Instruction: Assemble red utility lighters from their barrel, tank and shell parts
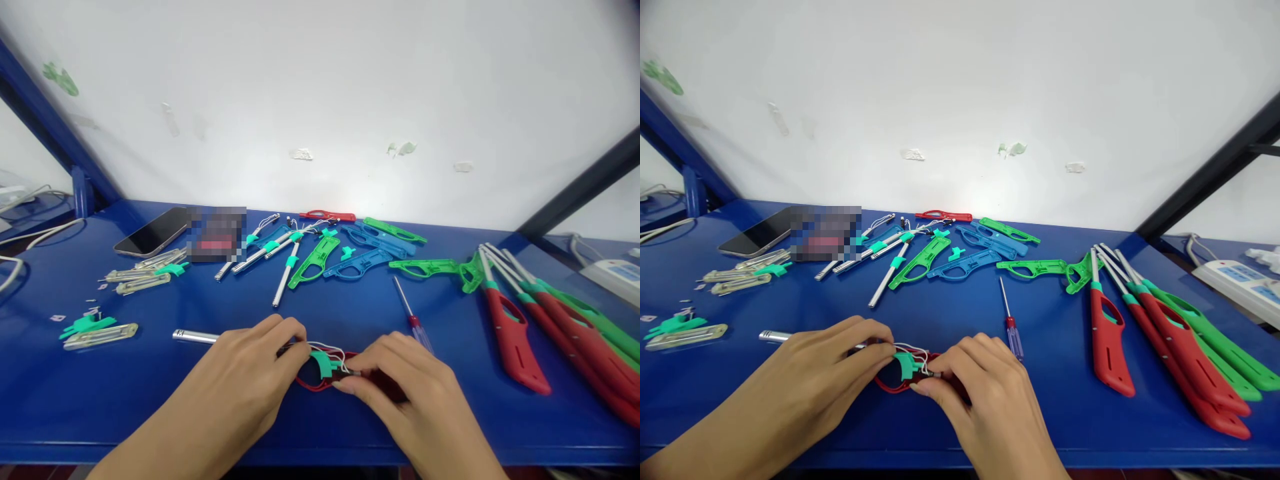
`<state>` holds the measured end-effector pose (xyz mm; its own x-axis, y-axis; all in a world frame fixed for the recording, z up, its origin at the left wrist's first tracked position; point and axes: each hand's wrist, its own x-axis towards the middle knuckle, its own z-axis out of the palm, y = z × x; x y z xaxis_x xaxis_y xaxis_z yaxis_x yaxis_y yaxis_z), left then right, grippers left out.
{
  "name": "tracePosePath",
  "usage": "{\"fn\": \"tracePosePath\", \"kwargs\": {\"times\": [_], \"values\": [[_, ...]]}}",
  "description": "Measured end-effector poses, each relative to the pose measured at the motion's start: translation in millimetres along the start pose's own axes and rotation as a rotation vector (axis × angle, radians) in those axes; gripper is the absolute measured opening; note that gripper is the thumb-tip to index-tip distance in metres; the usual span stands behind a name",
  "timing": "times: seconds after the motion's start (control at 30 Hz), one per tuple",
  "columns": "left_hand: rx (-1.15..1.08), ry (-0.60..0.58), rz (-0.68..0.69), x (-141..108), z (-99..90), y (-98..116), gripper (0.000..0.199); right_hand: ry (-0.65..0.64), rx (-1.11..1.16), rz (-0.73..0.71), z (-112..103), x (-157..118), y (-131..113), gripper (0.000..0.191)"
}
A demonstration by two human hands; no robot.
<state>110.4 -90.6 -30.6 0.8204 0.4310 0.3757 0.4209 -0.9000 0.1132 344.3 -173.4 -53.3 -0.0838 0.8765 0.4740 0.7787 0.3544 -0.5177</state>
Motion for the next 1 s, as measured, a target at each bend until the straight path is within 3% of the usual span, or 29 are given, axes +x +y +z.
{"fn": "tracePosePath", "kwargs": {"times": [0.33,0.8,1.0], "values": [[0.096,0.000,0.044,3.4,-3.0,3.4,0.049,0.020,0.020,-0.026,0.0,-1.1,-0.9,0.038],[0.164,0.030,0.074,5.9,0.2,3.4,0.042,-0.002,0.023,-0.027,-0.7,-0.5,-3.9,0.041],[0.085,0.023,0.062,4.3,2.9,4.2,0.043,0.003,0.034,-0.009,0.8,1.8,-3.8,0.043]]}}
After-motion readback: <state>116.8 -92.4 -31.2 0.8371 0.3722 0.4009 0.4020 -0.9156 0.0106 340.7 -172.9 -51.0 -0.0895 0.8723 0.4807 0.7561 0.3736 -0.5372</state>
